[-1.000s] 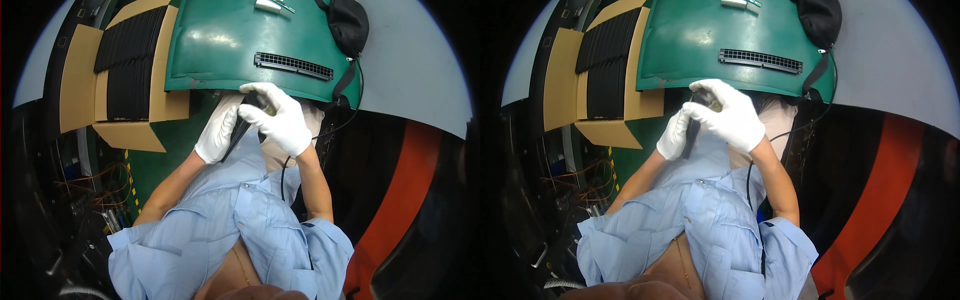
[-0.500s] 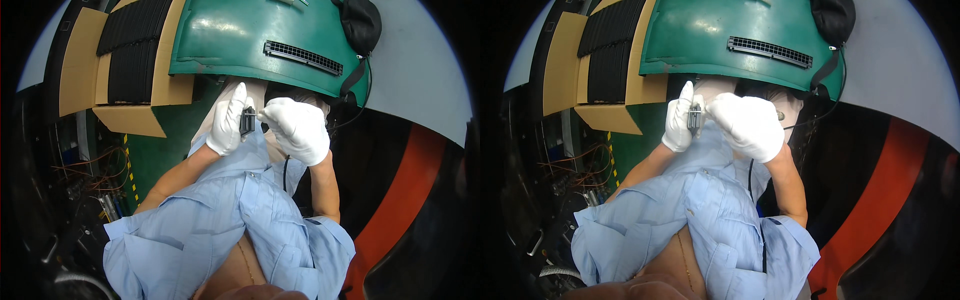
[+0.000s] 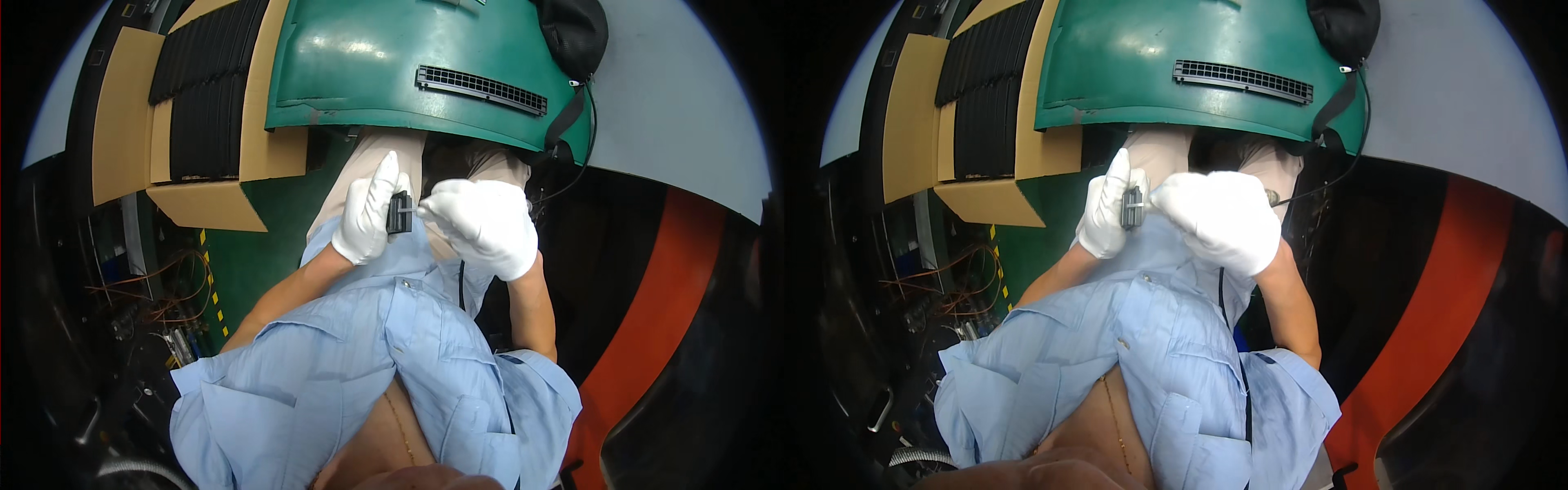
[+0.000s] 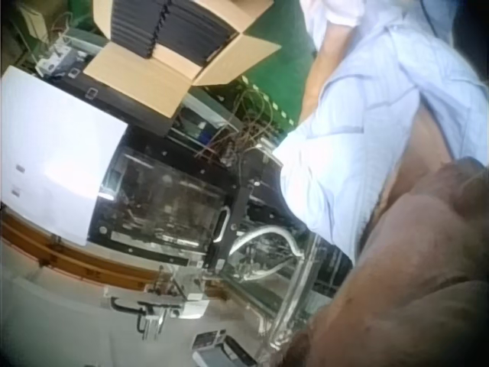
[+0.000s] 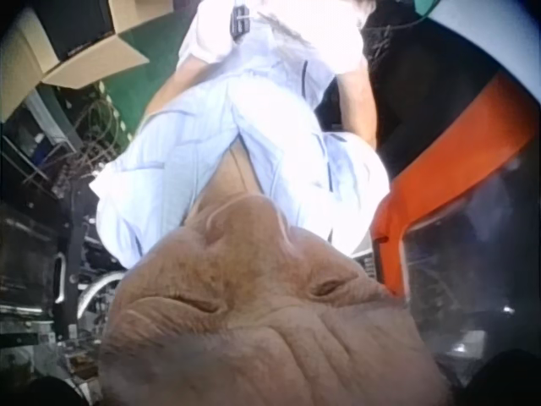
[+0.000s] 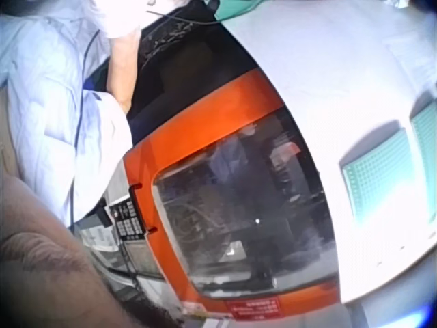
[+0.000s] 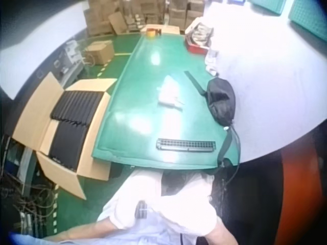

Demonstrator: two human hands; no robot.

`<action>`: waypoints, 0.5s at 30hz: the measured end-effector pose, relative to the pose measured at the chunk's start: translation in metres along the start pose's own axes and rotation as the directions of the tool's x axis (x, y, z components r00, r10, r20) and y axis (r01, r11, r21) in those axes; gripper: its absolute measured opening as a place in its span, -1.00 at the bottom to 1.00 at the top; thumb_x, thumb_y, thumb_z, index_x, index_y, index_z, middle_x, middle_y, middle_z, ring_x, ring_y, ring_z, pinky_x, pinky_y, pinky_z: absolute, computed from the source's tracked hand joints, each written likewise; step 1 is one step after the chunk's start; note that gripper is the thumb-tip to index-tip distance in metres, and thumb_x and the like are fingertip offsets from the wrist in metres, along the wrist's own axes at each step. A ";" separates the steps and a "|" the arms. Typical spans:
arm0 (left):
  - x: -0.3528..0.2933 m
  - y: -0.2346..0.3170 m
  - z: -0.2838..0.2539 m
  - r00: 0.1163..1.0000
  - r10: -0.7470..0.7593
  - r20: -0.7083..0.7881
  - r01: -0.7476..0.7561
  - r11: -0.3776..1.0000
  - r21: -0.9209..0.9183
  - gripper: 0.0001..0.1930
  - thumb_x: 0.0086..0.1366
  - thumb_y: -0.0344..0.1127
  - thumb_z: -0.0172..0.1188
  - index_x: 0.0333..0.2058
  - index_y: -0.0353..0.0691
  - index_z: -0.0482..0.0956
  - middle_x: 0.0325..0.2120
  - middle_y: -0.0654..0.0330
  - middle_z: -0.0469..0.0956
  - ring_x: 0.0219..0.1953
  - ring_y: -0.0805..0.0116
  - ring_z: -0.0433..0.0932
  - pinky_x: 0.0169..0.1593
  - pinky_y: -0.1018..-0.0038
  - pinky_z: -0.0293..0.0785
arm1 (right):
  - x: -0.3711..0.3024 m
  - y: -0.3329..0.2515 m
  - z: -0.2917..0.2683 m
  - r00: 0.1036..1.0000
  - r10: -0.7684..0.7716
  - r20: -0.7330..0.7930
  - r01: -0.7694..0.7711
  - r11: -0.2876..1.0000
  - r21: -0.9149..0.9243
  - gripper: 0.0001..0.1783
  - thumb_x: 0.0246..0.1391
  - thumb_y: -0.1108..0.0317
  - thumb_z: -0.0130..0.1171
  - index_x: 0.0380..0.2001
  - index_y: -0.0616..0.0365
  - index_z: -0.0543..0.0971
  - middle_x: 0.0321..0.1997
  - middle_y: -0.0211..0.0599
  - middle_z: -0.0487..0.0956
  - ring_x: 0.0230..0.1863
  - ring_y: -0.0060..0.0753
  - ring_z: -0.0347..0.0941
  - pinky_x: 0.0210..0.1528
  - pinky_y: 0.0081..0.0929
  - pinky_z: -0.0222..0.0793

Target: The person takes black plastic components from a cardboard box and inserts them into a machine. They then use a small tool to scrape or clean the surface of the components before placing them back into the box.

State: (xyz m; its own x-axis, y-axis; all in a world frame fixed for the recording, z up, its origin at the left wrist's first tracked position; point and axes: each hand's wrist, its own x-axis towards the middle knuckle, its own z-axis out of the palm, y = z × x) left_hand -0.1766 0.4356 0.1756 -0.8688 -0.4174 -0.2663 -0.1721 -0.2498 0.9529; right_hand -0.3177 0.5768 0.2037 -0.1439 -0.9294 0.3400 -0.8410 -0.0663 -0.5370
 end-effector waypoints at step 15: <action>0.044 0.044 -0.081 0.912 0.407 0.053 -0.120 0.387 -0.914 -0.41 0.58 -0.01 -0.40 -0.71 0.03 0.21 -0.90 0.38 0.18 -0.90 0.47 0.14 -0.69 0.51 0.24 | 0.014 0.007 0.024 0.696 0.677 0.238 -0.607 0.379 0.698 -0.65 0.12 0.45 0.32 0.00 0.19 0.59 -0.20 -0.46 0.55 -0.26 -0.68 0.44 -0.19 -0.65 0.41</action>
State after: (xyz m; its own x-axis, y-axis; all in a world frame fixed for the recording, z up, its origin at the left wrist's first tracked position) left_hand -0.1846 0.3359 0.1943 -0.8867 -0.4363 0.1527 0.4621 -0.8453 0.2680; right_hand -0.3132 0.5543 0.1864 -0.5454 -0.7785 -0.3107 0.1329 0.2857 -0.9491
